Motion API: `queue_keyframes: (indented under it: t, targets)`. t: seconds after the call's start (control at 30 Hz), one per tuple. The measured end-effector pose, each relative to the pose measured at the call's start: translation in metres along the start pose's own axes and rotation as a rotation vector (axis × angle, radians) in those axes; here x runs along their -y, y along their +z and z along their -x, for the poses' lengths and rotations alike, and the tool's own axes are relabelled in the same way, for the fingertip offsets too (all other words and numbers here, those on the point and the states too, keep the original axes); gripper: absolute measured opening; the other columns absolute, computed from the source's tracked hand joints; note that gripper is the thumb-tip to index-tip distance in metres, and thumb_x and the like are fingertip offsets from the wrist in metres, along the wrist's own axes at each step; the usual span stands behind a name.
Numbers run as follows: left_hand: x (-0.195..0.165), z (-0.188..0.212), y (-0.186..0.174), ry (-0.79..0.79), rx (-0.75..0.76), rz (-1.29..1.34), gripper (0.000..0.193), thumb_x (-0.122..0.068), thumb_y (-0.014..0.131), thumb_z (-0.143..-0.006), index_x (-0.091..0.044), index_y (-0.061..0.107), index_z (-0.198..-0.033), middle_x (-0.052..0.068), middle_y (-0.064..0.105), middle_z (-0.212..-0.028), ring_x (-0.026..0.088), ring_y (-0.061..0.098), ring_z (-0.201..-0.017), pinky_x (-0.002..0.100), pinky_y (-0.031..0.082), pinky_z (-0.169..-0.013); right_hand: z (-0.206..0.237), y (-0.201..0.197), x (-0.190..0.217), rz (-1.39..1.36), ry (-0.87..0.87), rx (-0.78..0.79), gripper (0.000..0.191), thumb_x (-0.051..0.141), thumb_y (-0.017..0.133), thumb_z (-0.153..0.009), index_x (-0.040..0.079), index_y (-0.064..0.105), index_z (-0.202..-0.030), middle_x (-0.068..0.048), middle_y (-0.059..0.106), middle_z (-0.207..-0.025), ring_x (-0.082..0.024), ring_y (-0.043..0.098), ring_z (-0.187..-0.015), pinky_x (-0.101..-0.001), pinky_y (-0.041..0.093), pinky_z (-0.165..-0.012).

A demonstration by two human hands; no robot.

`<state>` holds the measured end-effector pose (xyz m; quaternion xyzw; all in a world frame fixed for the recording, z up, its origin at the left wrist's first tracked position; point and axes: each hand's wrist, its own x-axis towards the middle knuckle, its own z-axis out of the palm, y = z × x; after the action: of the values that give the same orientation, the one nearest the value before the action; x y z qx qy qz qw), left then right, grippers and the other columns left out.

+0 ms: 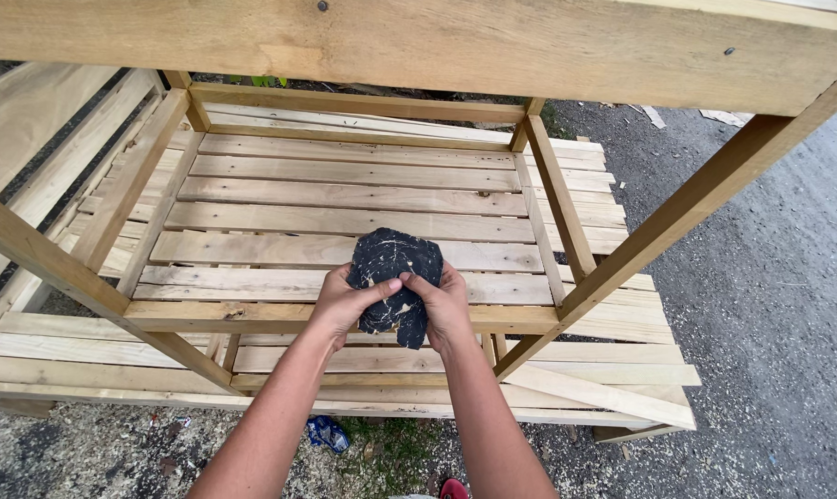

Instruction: The person sands a wooden shelving unit with a sanding block. They smooth the vertical posts and horizontal slats on multiple shelves, moving methodically from one section to the next.

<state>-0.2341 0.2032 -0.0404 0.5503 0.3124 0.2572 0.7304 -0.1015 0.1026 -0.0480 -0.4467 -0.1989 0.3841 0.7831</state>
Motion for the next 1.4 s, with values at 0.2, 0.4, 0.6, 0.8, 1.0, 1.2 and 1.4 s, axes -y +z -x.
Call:
queue_keyframes:
  t: [0.2, 0.4, 0.6, 0.8, 1.0, 1.2, 1.4]
  targets:
    - [0.002, -0.004, -0.002, -0.073, -0.122, -0.029, 0.022, -0.011, 0.079, -0.081, -0.003, 0.073, -0.101, 0.011, 0.079, -0.089, 0.019, 0.078, -0.075, 0.035, 0.065, -0.065, -0.006, -0.014, -0.012, 0.114, 0.009, 0.089, 0.040, -0.013, 0.068, -0.081, 0.001, 0.066, -0.119, -0.012, 0.075, -0.102, -0.016, 0.073, -0.086, -0.0288, 0.061, -0.077]
    - [-0.016, -0.017, -0.069, 0.652, -0.665, -0.978, 0.019, -0.010, 0.080, -0.081, -0.006, 0.076, -0.099, 0.012, 0.077, -0.090, 0.024, 0.074, -0.075, 0.038, 0.060, -0.065, -0.032, -0.042, 0.002, 0.721, -0.142, -0.118, 0.036, -0.002, 0.062, -0.084, 0.007, 0.067, -0.119, -0.007, 0.077, -0.102, -0.017, 0.071, -0.087, -0.0310, 0.057, -0.076]
    - [0.020, -0.061, -0.087, 0.356, -0.485, -1.500, 0.022, 0.001, 0.066, -0.094, -0.011, 0.077, -0.108, 0.013, 0.076, -0.086, 0.021, 0.072, -0.065, 0.035, 0.060, -0.052, -0.046, -0.055, -0.005, 1.427, -0.702, -0.230, 0.029, 0.005, 0.066, -0.079, 0.006, 0.073, -0.107, -0.015, 0.070, -0.101, -0.038, 0.060, -0.096, -0.0485, 0.051, -0.086]
    - [0.076, -0.087, 0.011, 0.376, -0.211, -1.343, 0.022, -0.007, 0.057, -0.094, -0.006, 0.073, -0.109, 0.018, 0.073, -0.112, 0.035, 0.073, -0.098, 0.048, 0.059, -0.088, -0.039, -0.062, -0.019, 1.340, -0.721, -0.278, 0.030, 0.002, 0.061, -0.081, 0.006, 0.071, -0.109, -0.015, 0.068, -0.105, -0.038, 0.057, -0.103, -0.0480, 0.048, -0.094]
    - [0.082, -0.085, 0.061, 0.701, -0.087, -1.303, 0.044, -0.003, 0.051, -0.084, 0.001, 0.063, -0.126, 0.021, 0.055, -0.147, 0.036, 0.054, -0.136, 0.051, 0.041, -0.111, -0.038, -0.070, -0.012, 1.242, -0.631, -0.358, 0.038, 0.001, 0.058, -0.081, 0.003, 0.069, -0.117, -0.016, 0.068, -0.113, -0.036, 0.057, -0.110, -0.0455, 0.047, -0.099]
    - [0.049, -0.089, -0.151, -0.048, -0.376, -1.358, 0.065, -0.036, 0.036, -0.101, -0.012, 0.029, -0.161, 0.008, 0.033, -0.167, 0.038, 0.061, -0.122, 0.049, 0.049, -0.101, -0.035, -0.060, -0.017, 1.301, -0.604, -0.309, 0.042, 0.002, 0.057, -0.082, 0.003, 0.068, -0.122, -0.017, 0.068, -0.120, -0.037, 0.056, -0.117, -0.0458, 0.045, -0.103]
    - [0.046, -0.109, -0.140, -0.073, -0.361, -1.426, 0.062, -0.037, 0.031, -0.111, -0.007, 0.034, -0.165, 0.019, 0.065, -0.139, 0.035, 0.067, -0.121, 0.049, 0.044, -0.115, -0.035, -0.056, -0.015, 1.243, -0.577, -0.305, 0.044, 0.003, 0.053, -0.084, 0.002, 0.066, -0.126, -0.017, 0.067, -0.124, -0.037, 0.056, -0.120, -0.0463, 0.043, -0.105]
